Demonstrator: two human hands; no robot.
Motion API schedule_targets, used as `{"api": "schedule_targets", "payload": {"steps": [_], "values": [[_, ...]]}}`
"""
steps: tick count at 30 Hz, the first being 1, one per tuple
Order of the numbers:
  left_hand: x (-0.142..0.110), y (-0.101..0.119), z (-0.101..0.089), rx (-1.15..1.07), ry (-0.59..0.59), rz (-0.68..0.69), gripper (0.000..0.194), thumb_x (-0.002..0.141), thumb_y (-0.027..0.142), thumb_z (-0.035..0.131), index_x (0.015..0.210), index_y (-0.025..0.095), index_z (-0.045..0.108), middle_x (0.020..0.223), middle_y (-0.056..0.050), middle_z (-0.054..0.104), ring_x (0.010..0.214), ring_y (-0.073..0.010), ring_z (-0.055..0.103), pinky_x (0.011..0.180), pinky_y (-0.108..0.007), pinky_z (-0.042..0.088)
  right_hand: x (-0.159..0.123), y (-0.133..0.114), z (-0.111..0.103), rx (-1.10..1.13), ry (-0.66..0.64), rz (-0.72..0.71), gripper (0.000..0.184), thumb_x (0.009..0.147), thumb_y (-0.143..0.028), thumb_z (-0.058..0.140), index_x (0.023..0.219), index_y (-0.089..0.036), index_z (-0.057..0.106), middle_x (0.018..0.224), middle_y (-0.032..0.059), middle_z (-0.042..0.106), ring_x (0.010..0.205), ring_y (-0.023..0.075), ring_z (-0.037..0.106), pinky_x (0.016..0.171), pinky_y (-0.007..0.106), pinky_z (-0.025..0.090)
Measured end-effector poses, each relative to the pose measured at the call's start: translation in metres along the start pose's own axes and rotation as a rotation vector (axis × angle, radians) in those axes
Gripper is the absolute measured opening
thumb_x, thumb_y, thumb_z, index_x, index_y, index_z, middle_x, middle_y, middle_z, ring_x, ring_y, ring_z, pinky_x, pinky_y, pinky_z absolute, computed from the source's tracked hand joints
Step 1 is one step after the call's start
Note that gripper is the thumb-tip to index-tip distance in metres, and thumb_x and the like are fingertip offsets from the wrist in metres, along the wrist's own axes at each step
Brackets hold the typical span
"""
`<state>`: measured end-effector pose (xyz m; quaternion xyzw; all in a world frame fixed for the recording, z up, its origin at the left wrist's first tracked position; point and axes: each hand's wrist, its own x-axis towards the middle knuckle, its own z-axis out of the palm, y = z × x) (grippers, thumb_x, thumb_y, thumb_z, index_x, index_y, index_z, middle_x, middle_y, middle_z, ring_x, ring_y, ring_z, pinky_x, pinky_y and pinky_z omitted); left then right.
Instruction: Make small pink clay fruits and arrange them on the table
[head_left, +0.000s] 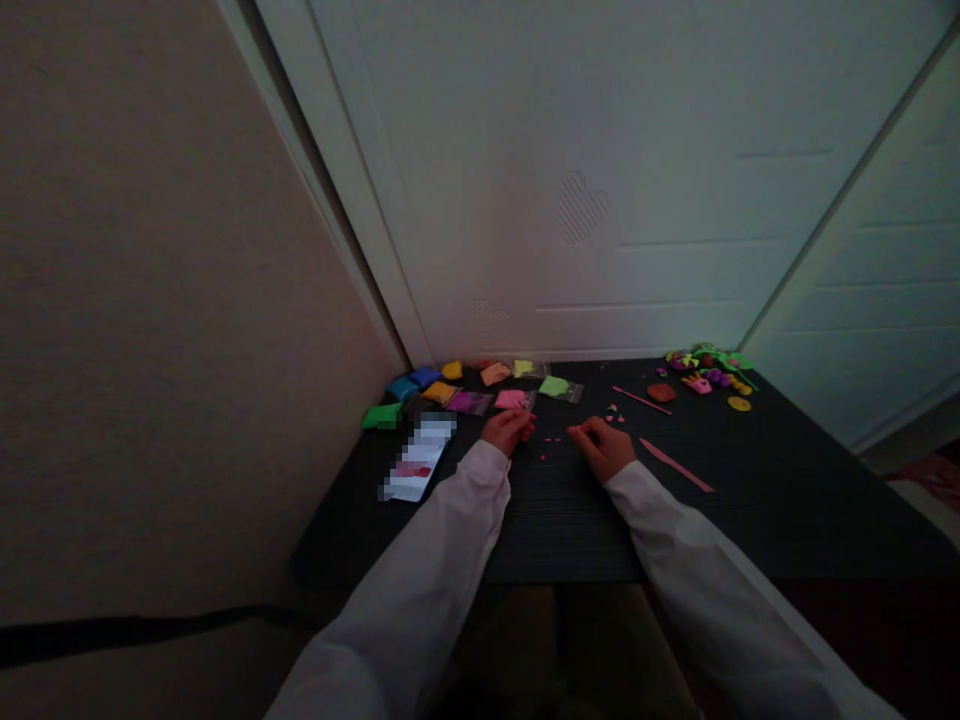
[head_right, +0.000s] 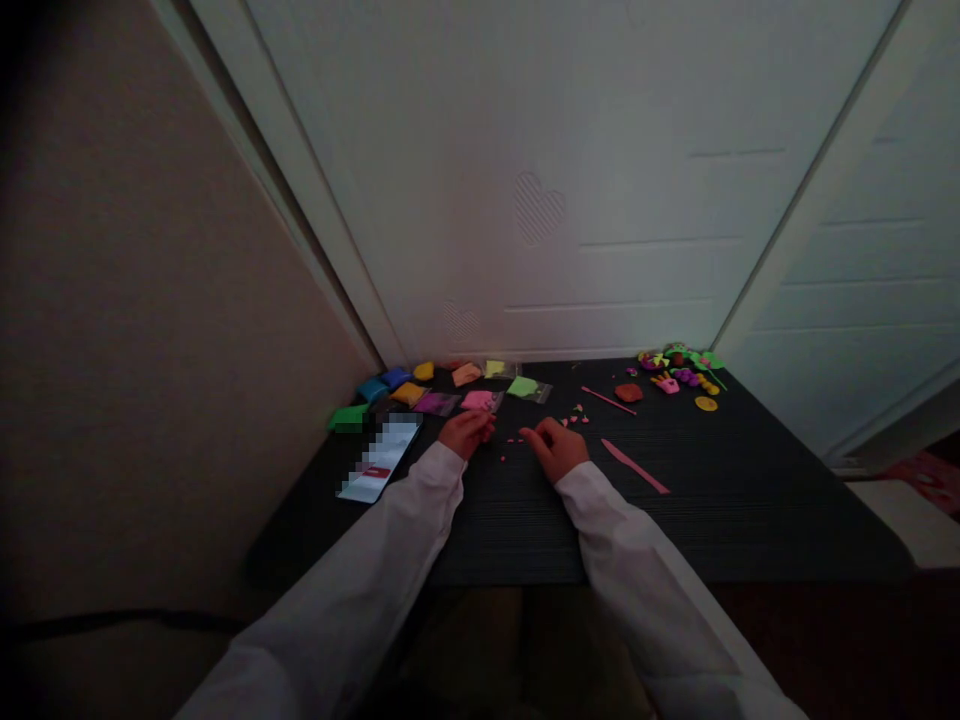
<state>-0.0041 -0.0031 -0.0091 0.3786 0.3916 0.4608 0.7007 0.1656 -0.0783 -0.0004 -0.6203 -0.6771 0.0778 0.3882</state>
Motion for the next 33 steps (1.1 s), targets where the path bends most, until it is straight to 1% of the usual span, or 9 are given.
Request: {"api": "schedule_targets", "payload": {"steps": [3, 5, 8, 11, 15, 19, 23, 28, 33], "values": [[0.002, -0.002, 0.001, 0.0, 0.032, 0.009, 0.006, 0.064, 0.01, 0.06, 0.059, 0.008, 0.061, 0.046, -0.003, 0.055, 0.04, -0.0072, 0.046, 0.042, -0.021, 0.032, -0.001, -0.001, 0.002, -0.015, -0.022, -0.012, 0.038, 0.076, -0.052, 0.039, 0.056, -0.02, 0.045, 0.049, -0.0025, 0.048, 0.045, 0.0091, 0.044, 0.047, 0.022, 0.032], [0.003, -0.001, 0.002, -0.014, 0.052, 0.001, 0.006, 0.064, 0.009, 0.059, 0.058, 0.008, 0.06, 0.044, -0.003, 0.055, 0.039, -0.0072, 0.045, 0.041, -0.021, 0.032, -0.001, -0.001, 0.005, -0.027, -0.046, -0.032, 0.039, 0.075, -0.054, 0.039, 0.056, -0.02, 0.044, 0.048, -0.0028, 0.047, 0.045, 0.0093, 0.043, 0.047, 0.022, 0.031], [0.002, 0.003, 0.002, -0.062, 0.078, -0.031, 0.007, 0.065, 0.009, 0.057, 0.059, 0.009, 0.06, 0.045, -0.003, 0.055, 0.039, -0.0075, 0.046, 0.041, -0.02, 0.033, -0.001, -0.001, 0.008, -0.044, -0.078, -0.064, 0.038, 0.075, -0.053, 0.04, 0.059, -0.02, 0.046, 0.051, -0.0022, 0.049, 0.047, 0.0098, 0.044, 0.048, 0.022, 0.031], [-0.001, 0.009, 0.0, -0.141, 0.081, -0.08, 0.01, 0.069, 0.014, 0.054, 0.063, 0.009, 0.06, 0.05, -0.005, 0.057, 0.045, -0.0091, 0.051, 0.046, -0.021, 0.038, -0.001, 0.0, 0.009, -0.057, -0.101, -0.094, 0.035, 0.076, -0.051, 0.04, 0.064, -0.02, 0.051, 0.057, -0.0008, 0.053, 0.052, 0.0104, 0.047, 0.051, 0.022, 0.032], [-0.004, 0.017, -0.006, -0.252, 0.048, -0.139, 0.021, 0.076, 0.022, 0.046, 0.067, 0.009, 0.06, 0.058, -0.007, 0.06, 0.054, -0.0112, 0.055, 0.052, -0.023, 0.043, 0.001, 0.001, 0.008, -0.075, -0.131, -0.123, 0.034, 0.081, -0.046, 0.034, 0.071, -0.021, 0.055, 0.064, 0.0005, 0.058, 0.059, 0.0112, 0.052, 0.055, 0.022, 0.033], [-0.002, 0.019, -0.01, -0.328, 0.005, -0.178, 0.025, 0.077, 0.027, 0.044, 0.068, 0.01, 0.058, 0.061, -0.008, 0.06, 0.055, -0.0121, 0.055, 0.053, -0.025, 0.042, 0.001, 0.001, 0.006, -0.093, -0.137, -0.113, 0.04, 0.083, -0.044, 0.028, 0.062, -0.02, 0.052, 0.056, 0.0004, 0.054, 0.053, 0.0114, 0.049, 0.052, 0.023, 0.031], [0.001, 0.017, -0.014, -0.374, -0.046, -0.205, 0.025, 0.077, 0.03, 0.044, 0.072, 0.009, 0.059, 0.063, -0.008, 0.06, 0.056, -0.0129, 0.055, 0.053, -0.025, 0.042, -0.001, 0.001, 0.006, -0.073, -0.132, -0.101, 0.039, 0.08, -0.048, 0.034, 0.058, -0.02, 0.048, 0.052, -0.0009, 0.05, 0.049, 0.0106, 0.046, 0.05, 0.023, 0.03], [0.004, 0.016, -0.017, -0.399, -0.087, -0.225, 0.025, 0.076, 0.03, 0.046, 0.076, 0.009, 0.06, 0.064, -0.009, 0.06, 0.057, -0.0134, 0.055, 0.053, -0.026, 0.041, 0.0, 0.003, 0.008, -0.024, -0.111, -0.088, 0.032, 0.076, -0.048, 0.042, 0.068, -0.019, 0.054, 0.06, 0.0003, 0.056, 0.055, 0.0111, 0.05, 0.053, 0.022, 0.035], [0.006, 0.016, -0.018, -0.401, -0.094, -0.235, 0.025, 0.076, 0.03, 0.046, 0.077, 0.009, 0.059, 0.065, -0.009, 0.06, 0.058, -0.0136, 0.055, 0.054, -0.026, 0.042, 0.003, 0.006, 0.008, 0.014, -0.101, -0.105, 0.03, 0.081, -0.04, 0.037, 0.082, -0.019, 0.058, 0.075, 0.0023, 0.062, 0.066, 0.0118, 0.054, 0.061, 0.022, 0.037]]}}
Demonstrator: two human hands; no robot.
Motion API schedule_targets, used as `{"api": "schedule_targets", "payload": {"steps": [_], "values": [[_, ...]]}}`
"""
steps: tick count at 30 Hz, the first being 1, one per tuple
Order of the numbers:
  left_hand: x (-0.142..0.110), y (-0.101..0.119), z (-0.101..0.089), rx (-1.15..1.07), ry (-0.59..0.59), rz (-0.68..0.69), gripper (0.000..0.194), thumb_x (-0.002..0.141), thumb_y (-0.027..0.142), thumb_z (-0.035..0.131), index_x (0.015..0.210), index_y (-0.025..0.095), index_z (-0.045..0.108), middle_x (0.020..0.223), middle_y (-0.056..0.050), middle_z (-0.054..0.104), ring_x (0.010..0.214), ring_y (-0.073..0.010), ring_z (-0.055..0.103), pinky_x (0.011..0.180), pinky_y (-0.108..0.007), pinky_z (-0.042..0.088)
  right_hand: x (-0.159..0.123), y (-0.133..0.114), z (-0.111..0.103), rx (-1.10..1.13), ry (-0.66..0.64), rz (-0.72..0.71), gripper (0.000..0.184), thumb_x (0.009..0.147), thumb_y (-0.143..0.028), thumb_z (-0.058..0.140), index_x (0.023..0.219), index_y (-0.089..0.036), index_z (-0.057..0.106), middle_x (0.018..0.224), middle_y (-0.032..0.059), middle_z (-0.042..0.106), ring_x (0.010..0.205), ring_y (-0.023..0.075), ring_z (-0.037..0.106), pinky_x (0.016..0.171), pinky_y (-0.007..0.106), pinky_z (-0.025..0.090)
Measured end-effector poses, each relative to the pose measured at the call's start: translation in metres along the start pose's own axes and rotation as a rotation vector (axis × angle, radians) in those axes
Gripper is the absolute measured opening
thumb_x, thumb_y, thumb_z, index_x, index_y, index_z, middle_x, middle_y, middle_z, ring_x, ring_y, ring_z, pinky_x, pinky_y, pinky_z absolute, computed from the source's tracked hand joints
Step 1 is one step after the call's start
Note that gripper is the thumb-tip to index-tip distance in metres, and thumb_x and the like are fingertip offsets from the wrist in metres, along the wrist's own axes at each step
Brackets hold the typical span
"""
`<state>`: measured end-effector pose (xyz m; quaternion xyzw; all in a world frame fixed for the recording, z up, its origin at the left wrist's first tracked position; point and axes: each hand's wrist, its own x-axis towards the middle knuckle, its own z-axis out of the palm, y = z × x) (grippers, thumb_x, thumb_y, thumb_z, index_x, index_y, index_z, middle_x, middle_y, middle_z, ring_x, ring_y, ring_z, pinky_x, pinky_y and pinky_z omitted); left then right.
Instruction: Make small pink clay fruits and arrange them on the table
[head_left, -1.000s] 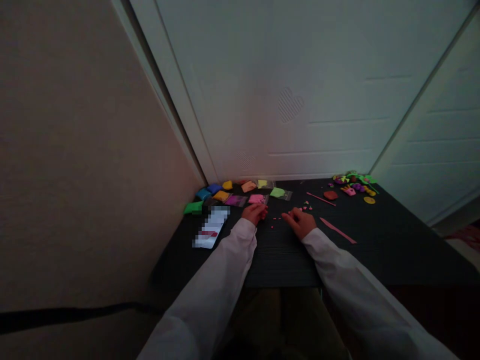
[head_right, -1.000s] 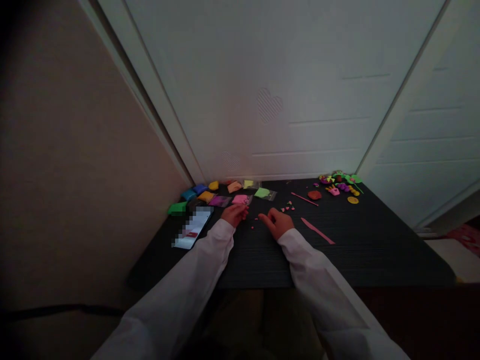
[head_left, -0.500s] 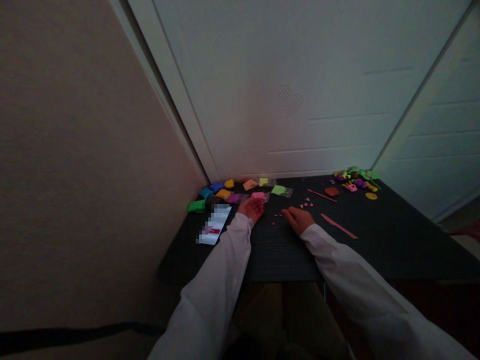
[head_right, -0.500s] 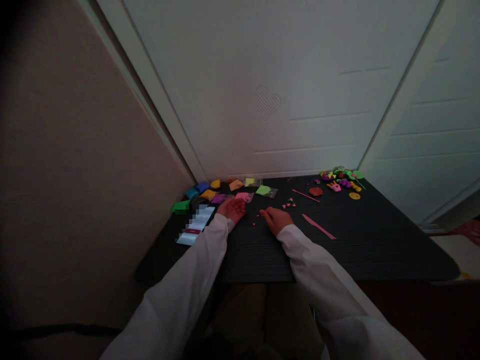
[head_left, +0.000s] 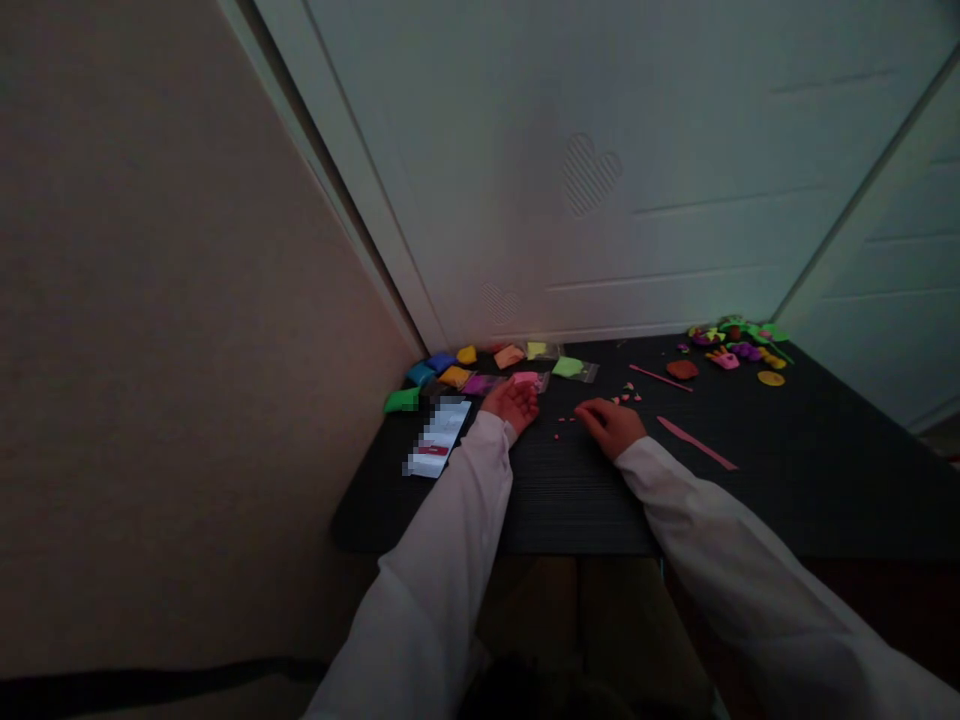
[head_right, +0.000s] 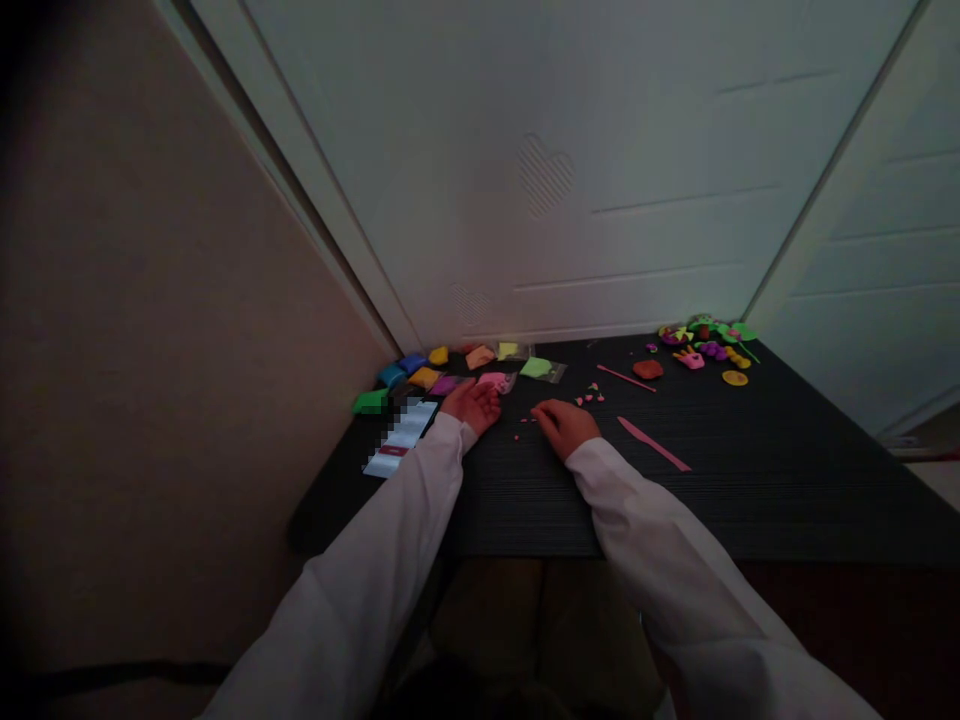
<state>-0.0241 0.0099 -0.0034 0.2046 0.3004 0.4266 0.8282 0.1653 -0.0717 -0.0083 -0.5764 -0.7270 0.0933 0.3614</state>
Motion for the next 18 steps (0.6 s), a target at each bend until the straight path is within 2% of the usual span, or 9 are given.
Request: {"api": "schedule_targets", "payload": {"steps": [4, 7, 12, 16, 18], "values": [[0.001, -0.0004, -0.0005, -0.003, 0.009, 0.008, 0.025, 0.077, 0.03, 0.044, 0.075, 0.01, 0.058, 0.063, -0.008, 0.06, 0.057, -0.0131, 0.055, 0.053, -0.025, 0.041, -0.0004, 0.0015, 0.0, -0.01, 0.013, 0.007, 0.037, 0.082, -0.042, 0.032, 0.066, -0.018, 0.055, 0.06, 0.0013, 0.057, 0.056, 0.0111, 0.05, 0.053, 0.023, 0.033], [0.0016, -0.0011, -0.001, -0.004, 0.011, 0.014, 0.025, 0.077, 0.03, 0.044, 0.075, 0.01, 0.058, 0.064, -0.008, 0.06, 0.057, -0.013, 0.055, 0.052, -0.025, 0.041, -0.0014, 0.0017, 0.0003, -0.005, 0.027, 0.025, 0.037, 0.079, -0.047, 0.037, 0.06, -0.019, 0.052, 0.053, -0.0006, 0.052, 0.05, 0.0099, 0.046, 0.049, 0.022, 0.031], [0.0028, -0.0023, -0.0027, -0.01, 0.009, 0.028, 0.024, 0.076, 0.029, 0.045, 0.077, 0.01, 0.059, 0.065, -0.008, 0.061, 0.057, -0.0131, 0.055, 0.053, -0.025, 0.041, -0.0004, 0.0045, 0.0018, 0.023, 0.035, 0.019, 0.027, 0.074, -0.043, 0.048, 0.069, -0.018, 0.055, 0.062, 0.0001, 0.056, 0.055, 0.0101, 0.048, 0.052, 0.021, 0.034], [0.0037, -0.0028, -0.0038, -0.011, -0.002, 0.031, 0.025, 0.076, 0.029, 0.045, 0.078, 0.009, 0.059, 0.064, -0.008, 0.06, 0.056, -0.0131, 0.055, 0.053, -0.025, 0.04, 0.0014, 0.0071, 0.002, 0.039, 0.024, -0.023, 0.022, 0.078, -0.034, 0.044, 0.082, -0.018, 0.057, 0.078, 0.0032, 0.06, 0.067, 0.0115, 0.052, 0.062, 0.022, 0.037], [0.0035, -0.0029, -0.004, -0.012, -0.008, 0.031, 0.025, 0.076, 0.03, 0.045, 0.078, 0.009, 0.059, 0.064, -0.008, 0.06, 0.056, -0.013, 0.054, 0.053, -0.025, 0.04, 0.0017, 0.0063, 0.0009, 0.035, 0.015, -0.033, 0.024, 0.08, -0.034, 0.04, 0.08, -0.018, 0.057, 0.076, 0.0034, 0.06, 0.066, 0.0116, 0.051, 0.061, 0.023, 0.036]]}}
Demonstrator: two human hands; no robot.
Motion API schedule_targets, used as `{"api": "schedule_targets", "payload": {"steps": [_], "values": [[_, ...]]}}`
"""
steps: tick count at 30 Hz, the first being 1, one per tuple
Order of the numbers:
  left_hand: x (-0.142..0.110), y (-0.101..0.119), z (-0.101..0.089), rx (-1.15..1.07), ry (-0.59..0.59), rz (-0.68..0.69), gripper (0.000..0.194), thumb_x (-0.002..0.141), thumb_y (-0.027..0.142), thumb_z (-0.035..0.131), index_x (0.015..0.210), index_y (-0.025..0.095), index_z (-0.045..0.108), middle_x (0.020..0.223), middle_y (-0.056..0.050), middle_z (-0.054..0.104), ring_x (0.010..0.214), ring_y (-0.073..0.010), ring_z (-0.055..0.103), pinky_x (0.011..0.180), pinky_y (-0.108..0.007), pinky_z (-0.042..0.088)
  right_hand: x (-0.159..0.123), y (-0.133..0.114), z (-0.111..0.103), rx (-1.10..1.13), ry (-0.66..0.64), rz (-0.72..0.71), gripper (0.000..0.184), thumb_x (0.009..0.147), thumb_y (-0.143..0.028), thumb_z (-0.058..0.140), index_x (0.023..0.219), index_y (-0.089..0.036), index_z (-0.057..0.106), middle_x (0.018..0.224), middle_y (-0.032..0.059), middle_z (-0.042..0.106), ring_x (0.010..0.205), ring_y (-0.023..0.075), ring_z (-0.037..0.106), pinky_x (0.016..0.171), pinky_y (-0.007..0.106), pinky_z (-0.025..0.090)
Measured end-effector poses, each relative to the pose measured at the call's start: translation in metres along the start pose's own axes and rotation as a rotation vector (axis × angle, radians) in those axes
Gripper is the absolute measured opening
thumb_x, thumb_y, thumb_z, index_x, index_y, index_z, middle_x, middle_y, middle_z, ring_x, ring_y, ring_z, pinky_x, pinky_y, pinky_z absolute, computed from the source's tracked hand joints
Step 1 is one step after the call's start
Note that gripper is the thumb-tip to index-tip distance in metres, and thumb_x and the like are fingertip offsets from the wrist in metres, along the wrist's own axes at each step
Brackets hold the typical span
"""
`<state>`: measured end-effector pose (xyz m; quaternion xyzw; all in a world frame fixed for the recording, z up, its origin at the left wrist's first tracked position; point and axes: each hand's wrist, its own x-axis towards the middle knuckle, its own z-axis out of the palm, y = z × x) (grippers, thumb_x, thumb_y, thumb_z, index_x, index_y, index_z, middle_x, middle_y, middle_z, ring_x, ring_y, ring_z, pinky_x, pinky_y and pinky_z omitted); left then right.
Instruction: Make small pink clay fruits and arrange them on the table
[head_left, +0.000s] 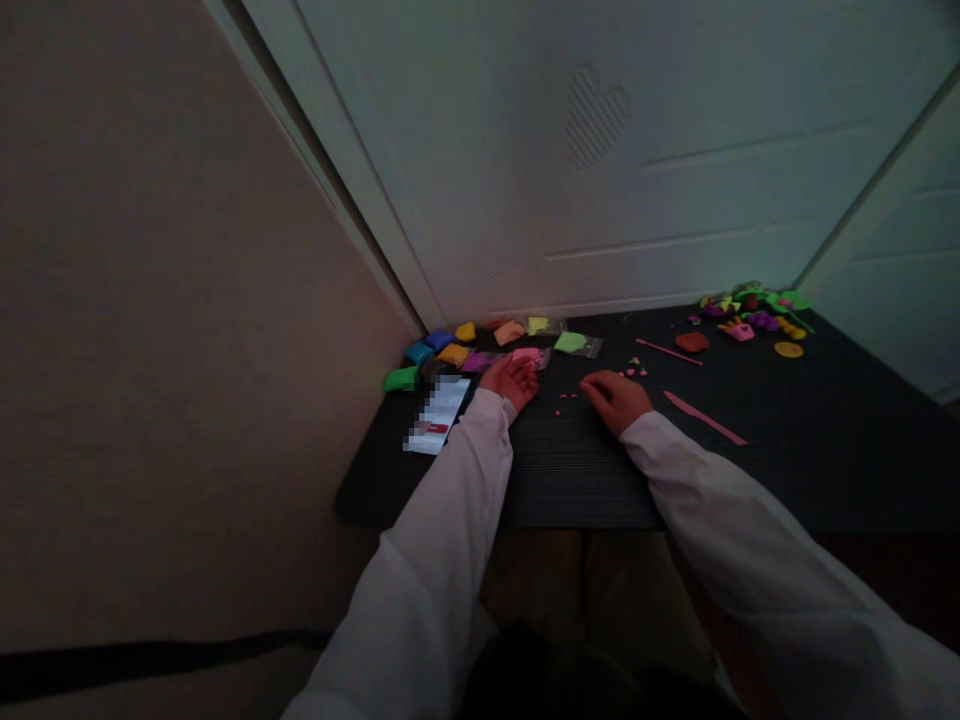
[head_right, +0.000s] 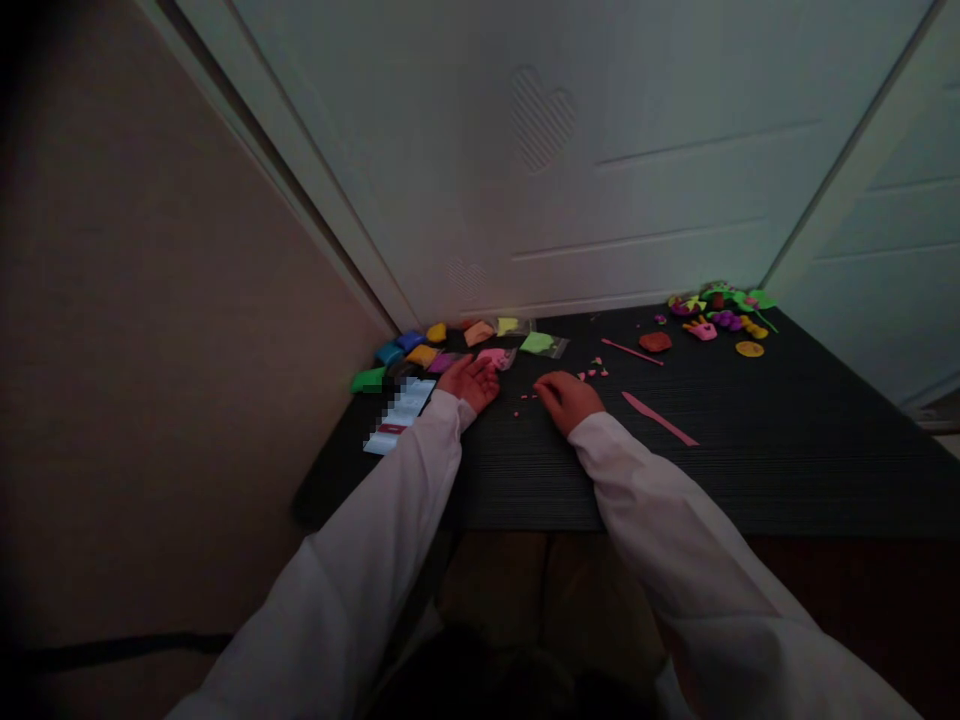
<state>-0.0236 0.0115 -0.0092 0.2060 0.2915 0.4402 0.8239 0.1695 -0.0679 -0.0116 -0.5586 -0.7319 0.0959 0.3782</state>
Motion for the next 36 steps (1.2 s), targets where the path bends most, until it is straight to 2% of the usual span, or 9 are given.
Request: {"api": "schedule_targets", "payload": {"steps": [5, 10, 16, 18, 22, 26, 30, 33, 36], "values": [[-0.0012, -0.0001, -0.0005, -0.012, 0.015, 0.013, 0.025, 0.076, 0.03, 0.045, 0.079, 0.01, 0.059, 0.065, -0.008, 0.06, 0.057, -0.0125, 0.055, 0.054, -0.025, 0.041, -0.0001, -0.0058, -0.0035, -0.018, -0.049, 0.0, 0.038, 0.082, -0.041, 0.034, 0.055, -0.018, 0.047, 0.051, -0.0011, 0.047, 0.05, 0.0094, 0.042, 0.05, 0.023, 0.03], [-0.0022, -0.0001, 0.0, -0.01, 0.014, 0.018, 0.025, 0.076, 0.029, 0.044, 0.08, 0.009, 0.059, 0.064, -0.008, 0.06, 0.056, -0.0126, 0.055, 0.053, -0.025, 0.041, 0.0009, -0.0051, -0.0005, 0.016, -0.071, -0.01, 0.03, 0.077, -0.043, 0.044, 0.063, -0.018, 0.052, 0.056, -0.0011, 0.05, 0.053, 0.0093, 0.045, 0.051, 0.022, 0.034], [-0.0022, -0.0002, -0.0002, -0.008, 0.015, 0.013, 0.024, 0.076, 0.03, 0.045, 0.079, 0.009, 0.059, 0.064, -0.007, 0.061, 0.058, -0.0128, 0.056, 0.054, -0.024, 0.041, 0.0051, -0.0007, 0.0053, 0.088, -0.077, -0.059, 0.021, 0.078, -0.032, 0.044, 0.084, -0.018, 0.058, 0.078, 0.004, 0.059, 0.072, 0.0136, 0.052, 0.066, 0.026, 0.04], [-0.0014, -0.0001, -0.0008, -0.007, 0.007, 0.004, 0.026, 0.077, 0.031, 0.044, 0.081, 0.01, 0.058, 0.065, -0.007, 0.061, 0.057, -0.0128, 0.056, 0.054, -0.025, 0.042, 0.0061, -0.001, 0.0048, 0.113, -0.07, -0.048, 0.022, 0.08, -0.033, 0.042, 0.082, -0.018, 0.058, 0.078, 0.0044, 0.058, 0.073, 0.0142, 0.052, 0.067, 0.027, 0.039], [-0.0007, 0.0011, -0.0007, -0.018, 0.005, -0.01, 0.026, 0.078, 0.031, 0.044, 0.083, 0.011, 0.058, 0.066, -0.007, 0.061, 0.058, -0.0124, 0.056, 0.055, -0.025, 0.042, 0.0059, -0.0047, 0.0014, 0.117, -0.073, 0.002, 0.029, 0.08, -0.038, 0.04, 0.066, -0.018, 0.054, 0.062, 0.0015, 0.051, 0.059, 0.012, 0.047, 0.057, 0.025, 0.036], [-0.0008, 0.0034, 0.0009, -0.035, 0.034, -0.02, 0.026, 0.078, 0.032, 0.043, 0.083, 0.011, 0.058, 0.064, -0.007, 0.061, 0.057, -0.0127, 0.056, 0.055, -0.026, 0.042, 0.0048, -0.0086, -0.0001, 0.122, -0.102, 0.019, 0.031, 0.079, -0.041, 0.042, 0.059, -0.018, 0.051, 0.056, -0.0009, 0.048, 0.054, 0.0102, 0.045, 0.053, 0.023, 0.035], [-0.0004, 0.0047, 0.0016, -0.048, 0.051, -0.037, 0.027, 0.079, 0.031, 0.042, 0.084, 0.01, 0.059, 0.056, -0.004, 0.057, 0.049, -0.0119, 0.052, 0.053, -0.028, 0.041, 0.0048, -0.0076, 0.0016, 0.147, -0.124, 0.011, 0.025, 0.079, -0.037, 0.044, 0.071, -0.018, 0.057, 0.064, 0.0011, 0.055, 0.058, 0.011, 0.049, 0.056, 0.024, 0.038], [-0.0012, 0.0048, 0.0023, -0.052, 0.065, -0.022, 0.026, 0.079, 0.031, 0.042, 0.083, 0.011, 0.058, 0.053, -0.003, 0.055, 0.048, -0.011, 0.051, 0.051, -0.026, 0.04, 0.005, -0.0057, 0.0023, 0.192, -0.149, -0.003, 0.022, 0.08, -0.031, 0.041, 0.085, -0.02, 0.059, 0.077, 0.0036, 0.06, 0.069, 0.013, 0.054, 0.063, 0.025, 0.041], [-0.0025, 0.0046, 0.0029, -0.047, 0.087, -0.019, 0.027, 0.079, 0.032, 0.042, 0.085, 0.011, 0.058, 0.055, -0.004, 0.055, 0.049, -0.0116, 0.052, 0.052, -0.027, 0.04, 0.0053, -0.0052, 0.0013, 0.234, -0.156, 0.001, 0.024, 0.082, -0.029, 0.037, 0.089, -0.02, 0.059, 0.085, 0.0048, 0.062, 0.078, 0.0144, 0.055, 0.07, 0.027, 0.042]]}}
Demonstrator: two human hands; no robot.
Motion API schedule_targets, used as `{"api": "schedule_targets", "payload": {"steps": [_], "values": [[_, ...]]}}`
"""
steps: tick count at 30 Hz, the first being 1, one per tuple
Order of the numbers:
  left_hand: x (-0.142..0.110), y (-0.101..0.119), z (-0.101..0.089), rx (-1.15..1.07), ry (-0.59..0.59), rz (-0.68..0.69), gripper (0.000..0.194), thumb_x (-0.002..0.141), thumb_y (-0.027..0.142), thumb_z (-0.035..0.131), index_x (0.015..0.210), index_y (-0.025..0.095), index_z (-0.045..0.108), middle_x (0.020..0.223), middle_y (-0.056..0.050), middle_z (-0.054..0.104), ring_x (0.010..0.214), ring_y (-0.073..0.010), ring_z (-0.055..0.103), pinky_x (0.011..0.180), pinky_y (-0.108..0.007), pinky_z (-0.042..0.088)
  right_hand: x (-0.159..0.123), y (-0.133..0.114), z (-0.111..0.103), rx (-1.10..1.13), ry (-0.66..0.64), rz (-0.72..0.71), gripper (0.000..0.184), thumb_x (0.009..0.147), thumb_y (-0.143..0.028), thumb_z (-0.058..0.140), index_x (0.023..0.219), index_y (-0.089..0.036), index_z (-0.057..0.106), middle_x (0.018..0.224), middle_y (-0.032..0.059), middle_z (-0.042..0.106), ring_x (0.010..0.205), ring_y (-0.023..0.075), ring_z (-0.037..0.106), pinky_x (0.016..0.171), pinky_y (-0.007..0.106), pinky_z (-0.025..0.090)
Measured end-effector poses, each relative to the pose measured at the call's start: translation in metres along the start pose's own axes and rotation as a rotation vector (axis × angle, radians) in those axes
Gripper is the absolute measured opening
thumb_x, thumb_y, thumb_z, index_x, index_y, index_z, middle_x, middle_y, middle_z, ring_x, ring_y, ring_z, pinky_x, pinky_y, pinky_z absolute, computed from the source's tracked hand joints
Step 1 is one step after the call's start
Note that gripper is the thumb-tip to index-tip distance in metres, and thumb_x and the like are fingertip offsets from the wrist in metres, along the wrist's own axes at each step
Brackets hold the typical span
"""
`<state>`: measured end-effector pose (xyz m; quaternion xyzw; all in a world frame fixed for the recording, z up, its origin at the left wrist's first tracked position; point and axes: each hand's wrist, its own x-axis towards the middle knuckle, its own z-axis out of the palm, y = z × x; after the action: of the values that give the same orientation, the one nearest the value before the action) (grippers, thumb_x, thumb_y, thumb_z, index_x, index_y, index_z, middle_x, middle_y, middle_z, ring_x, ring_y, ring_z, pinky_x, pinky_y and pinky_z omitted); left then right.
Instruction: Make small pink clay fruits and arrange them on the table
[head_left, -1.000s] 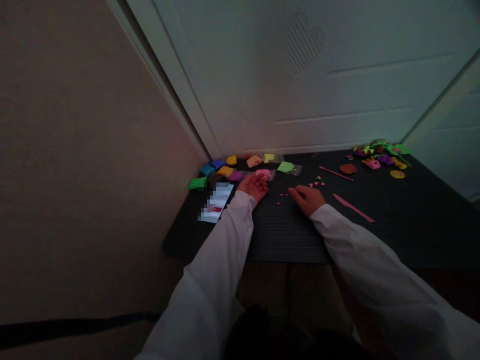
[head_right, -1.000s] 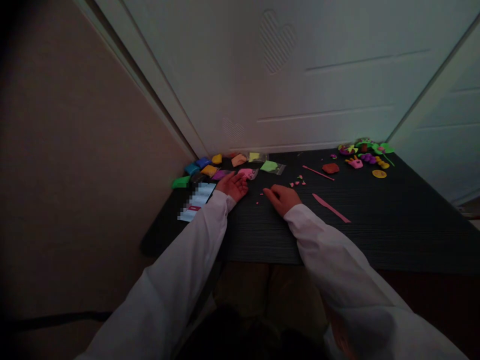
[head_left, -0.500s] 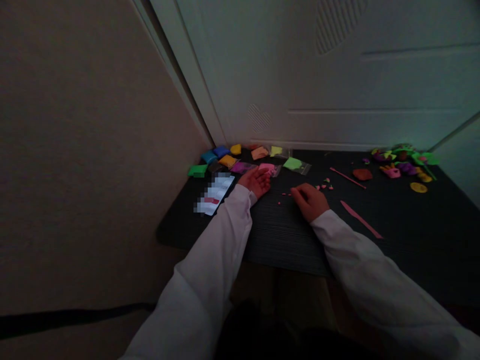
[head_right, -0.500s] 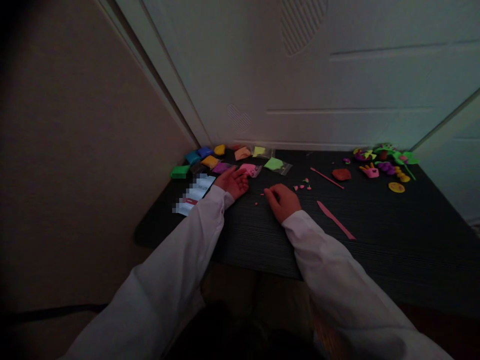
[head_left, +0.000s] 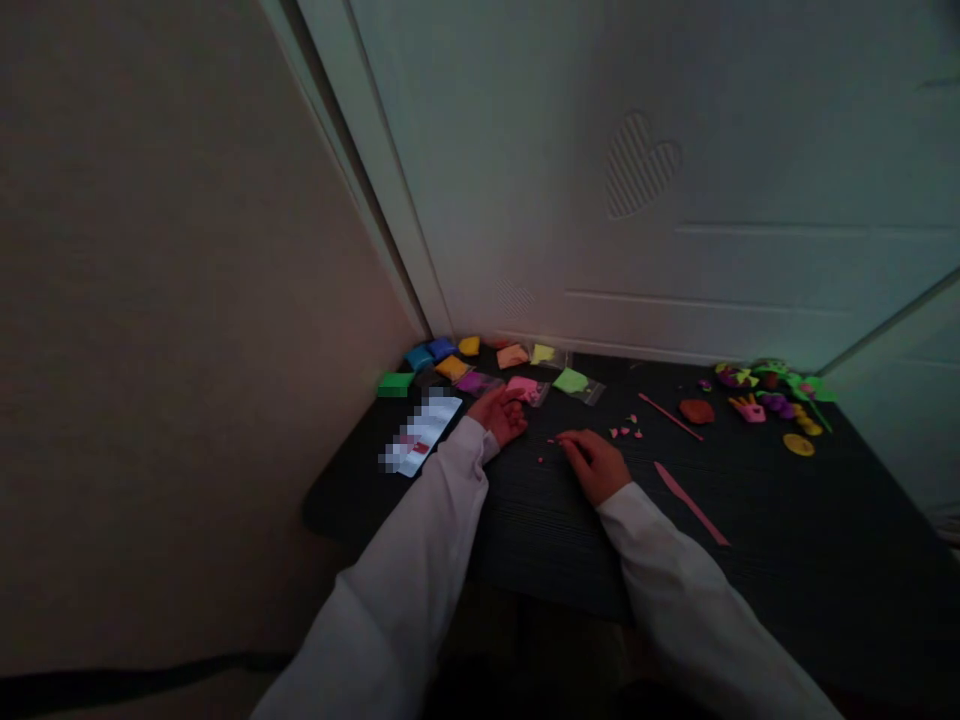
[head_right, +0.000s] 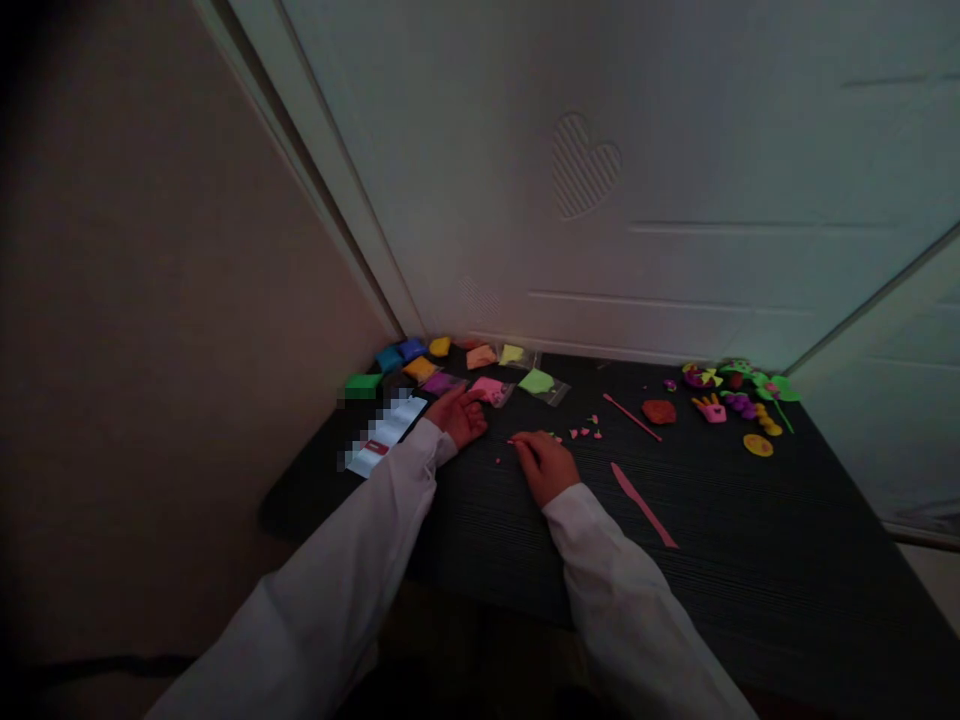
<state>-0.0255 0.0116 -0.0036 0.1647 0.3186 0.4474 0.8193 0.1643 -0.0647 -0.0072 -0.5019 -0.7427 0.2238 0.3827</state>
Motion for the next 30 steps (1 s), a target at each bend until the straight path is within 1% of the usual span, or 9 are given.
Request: {"api": "schedule_targets", "payload": {"steps": [3, 7, 12, 16, 18, 20, 25, 27, 30], "values": [[-0.0015, -0.0001, -0.0002, 0.003, 0.02, 0.008, 0.027, 0.08, 0.031, 0.041, 0.084, 0.011, 0.058, 0.055, -0.003, 0.054, 0.048, -0.0105, 0.05, 0.051, -0.026, 0.039, -0.0003, -0.0009, -0.0014, 0.006, 0.01, 0.028, 0.028, 0.083, -0.031, 0.034, 0.075, -0.019, 0.058, 0.073, 0.0038, 0.06, 0.069, 0.0138, 0.055, 0.064, 0.026, 0.041], [-0.0036, -0.0004, -0.0012, -0.007, 0.012, 0.015, 0.025, 0.08, 0.029, 0.04, 0.083, 0.012, 0.059, 0.051, -0.001, 0.051, 0.046, -0.0093, 0.048, 0.051, -0.024, 0.039, -0.0023, -0.001, -0.0005, -0.009, 0.002, 0.049, 0.033, 0.081, -0.037, 0.038, 0.057, -0.019, 0.053, 0.053, -0.0006, 0.05, 0.052, 0.0111, 0.047, 0.053, 0.024, 0.036], [-0.0019, -0.0013, -0.0041, -0.021, 0.011, 0.01, 0.022, 0.079, 0.026, 0.042, 0.081, 0.012, 0.059, 0.053, -0.001, 0.053, 0.048, -0.009, 0.049, 0.052, -0.024, 0.04, -0.0045, 0.0016, 0.0034, -0.002, -0.013, 0.038, 0.023, 0.078, -0.036, 0.044, 0.069, -0.02, 0.058, 0.063, 0.0012, 0.057, 0.058, 0.0127, 0.051, 0.055, 0.025, 0.04], [0.0011, -0.0004, -0.0058, -0.017, 0.009, -0.024, 0.021, 0.078, 0.025, 0.043, 0.082, 0.011, 0.059, 0.054, -0.002, 0.053, 0.048, -0.0099, 0.05, 0.052, -0.025, 0.04, -0.0031, 0.0024, 0.0033, 0.016, -0.005, 0.036, 0.022, 0.08, -0.03, 0.04, 0.086, -0.021, 0.06, 0.08, 0.0035, 0.063, 0.074, 0.0151, 0.057, 0.068, 0.03, 0.045], [0.0015, 0.0007, -0.0056, -0.012, 0.004, -0.039, 0.02, 0.078, 0.024, 0.043, 0.082, 0.011, 0.058, 0.054, -0.002, 0.053, 0.049, -0.0099, 0.05, 0.052, -0.025, 0.04, -0.0025, 0.0015, 0.0023, 0.018, 0.001, 0.041, 0.024, 0.081, -0.028, 0.037, 0.09, -0.022, 0.059, 0.085, 0.0037, 0.064, 0.079, 0.0155, 0.058, 0.072, 0.031, 0.045], [0.001, 0.0015, -0.005, -0.005, -0.005, -0.05, 0.02, 0.078, 0.023, 0.043, 0.081, 0.011, 0.059, 0.054, -0.003, 0.053, 0.047, -0.0097, 0.049, 0.051, -0.026, 0.04, -0.0025, 0.0003, 0.0017, 0.009, 0.006, 0.055, 0.025, 0.082, -0.03, 0.036, 0.086, -0.022, 0.059, 0.082, 0.0035, 0.063, 0.077, 0.0152, 0.058, 0.07, 0.03, 0.045], [-0.0002, 0.0014, -0.0044, -0.014, -0.013, -0.045, 0.021, 0.078, 0.022, 0.042, 0.079, 0.011, 0.059, 0.055, -0.004, 0.054, 0.047, -0.0103, 0.049, 0.052, -0.026, 0.041, -0.0051, -0.0018, 0.0024, -0.03, 0.016, 0.109, 0.027, 0.078, -0.039, 0.042, 0.062, -0.021, 0.054, 0.056, -0.0004, 0.053, 0.052, 0.0123, 0.05, 0.05, 0.025, 0.041], [-0.0001, 0.0008, -0.0046, -0.022, -0.009, -0.041, 0.021, 0.078, 0.021, 0.042, 0.08, 0.011, 0.059, 0.054, -0.004, 0.054, 0.047, -0.0102, 0.049, 0.051, -0.026, 0.041, -0.0058, -0.0023, 0.0026, -0.031, 0.015, 0.117, 0.024, 0.076, -0.04, 0.046, 0.064, -0.021, 0.054, 0.057, -0.0006, 0.053, 0.052, 0.0124, 0.05, 0.049, 0.025, 0.041], [0.0004, 0.0, -0.0053, -0.033, -0.006, -0.046, 0.02, 0.078, 0.02, 0.042, 0.08, 0.01, 0.059, 0.053, -0.003, 0.054, 0.047, -0.0102, 0.049, 0.05, -0.026, 0.041, -0.0056, -0.0026, 0.0022, -0.021, 0.001, 0.112, 0.018, 0.076, -0.036, 0.046, 0.078, -0.023, 0.058, 0.065, 0.0012, 0.058, 0.057, 0.014, 0.054, 0.055, 0.028, 0.045]]}}
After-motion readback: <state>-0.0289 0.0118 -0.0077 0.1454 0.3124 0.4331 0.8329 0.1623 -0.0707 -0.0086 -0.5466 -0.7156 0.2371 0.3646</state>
